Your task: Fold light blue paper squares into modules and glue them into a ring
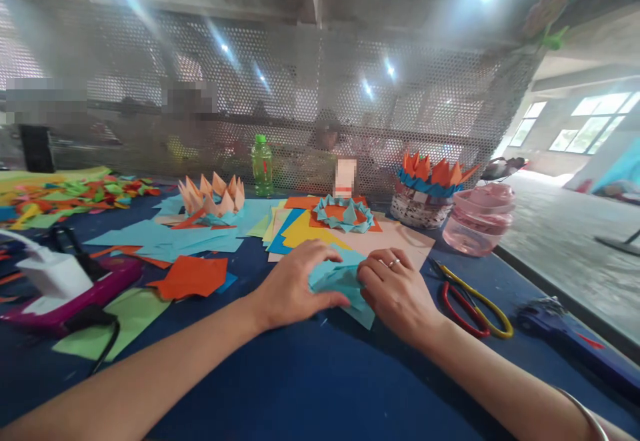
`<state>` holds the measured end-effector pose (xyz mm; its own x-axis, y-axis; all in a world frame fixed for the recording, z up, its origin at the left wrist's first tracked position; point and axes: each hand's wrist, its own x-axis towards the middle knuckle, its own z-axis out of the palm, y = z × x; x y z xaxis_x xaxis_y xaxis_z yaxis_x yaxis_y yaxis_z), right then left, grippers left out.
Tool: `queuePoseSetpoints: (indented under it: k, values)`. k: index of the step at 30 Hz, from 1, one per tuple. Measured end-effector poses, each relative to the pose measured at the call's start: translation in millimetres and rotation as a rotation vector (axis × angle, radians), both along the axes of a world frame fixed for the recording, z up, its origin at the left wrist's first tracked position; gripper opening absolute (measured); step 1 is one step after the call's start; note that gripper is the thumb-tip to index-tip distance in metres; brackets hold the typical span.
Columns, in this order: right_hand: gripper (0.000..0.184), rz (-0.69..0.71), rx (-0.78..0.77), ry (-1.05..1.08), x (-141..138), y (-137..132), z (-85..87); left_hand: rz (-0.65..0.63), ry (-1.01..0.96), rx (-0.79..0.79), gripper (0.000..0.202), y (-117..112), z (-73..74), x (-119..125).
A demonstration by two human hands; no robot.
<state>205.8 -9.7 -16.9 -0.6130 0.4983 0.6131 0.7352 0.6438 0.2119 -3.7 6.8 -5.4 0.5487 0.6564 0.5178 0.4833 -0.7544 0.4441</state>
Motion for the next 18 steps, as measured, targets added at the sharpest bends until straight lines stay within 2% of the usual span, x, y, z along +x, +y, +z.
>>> queuePoseSetpoints:
  k: [2,5,7,10,12,14,18]
  values:
    - [0.013,0.022,-0.005,-0.044,-4.1,-0.1,-3.6,-0.061,0.200,0.165,0.039,-2.7,-2.1,1.1]
    - [0.014,0.121,-0.062,-0.053,-7.8,-1.2,-7.3,-0.089,0.380,0.326,0.015,-0.3,-7.0,1.2]
    - [0.008,0.153,-0.123,-0.016,-6.7,-1.1,-8.2,-0.096,0.396,0.381,0.021,3.6,-9.5,-0.8]
    - [0.017,0.087,-0.203,0.079,-1.3,1.2,-8.4,-0.088,0.339,0.402,0.025,8.2,-11.2,-4.8]
    - [0.015,0.066,-0.249,0.128,2.1,3.4,-8.7,-0.068,0.308,0.405,0.026,9.7,-11.7,-6.3]
    - [0.007,0.094,-0.281,0.141,3.8,5.1,-8.9,-0.061,0.313,0.399,0.027,10.4,-12.2,-6.8]
    - [0.016,0.139,-0.284,0.098,3.7,6.0,-8.4,-0.058,0.391,0.330,0.026,7.9,-11.8,-6.3]
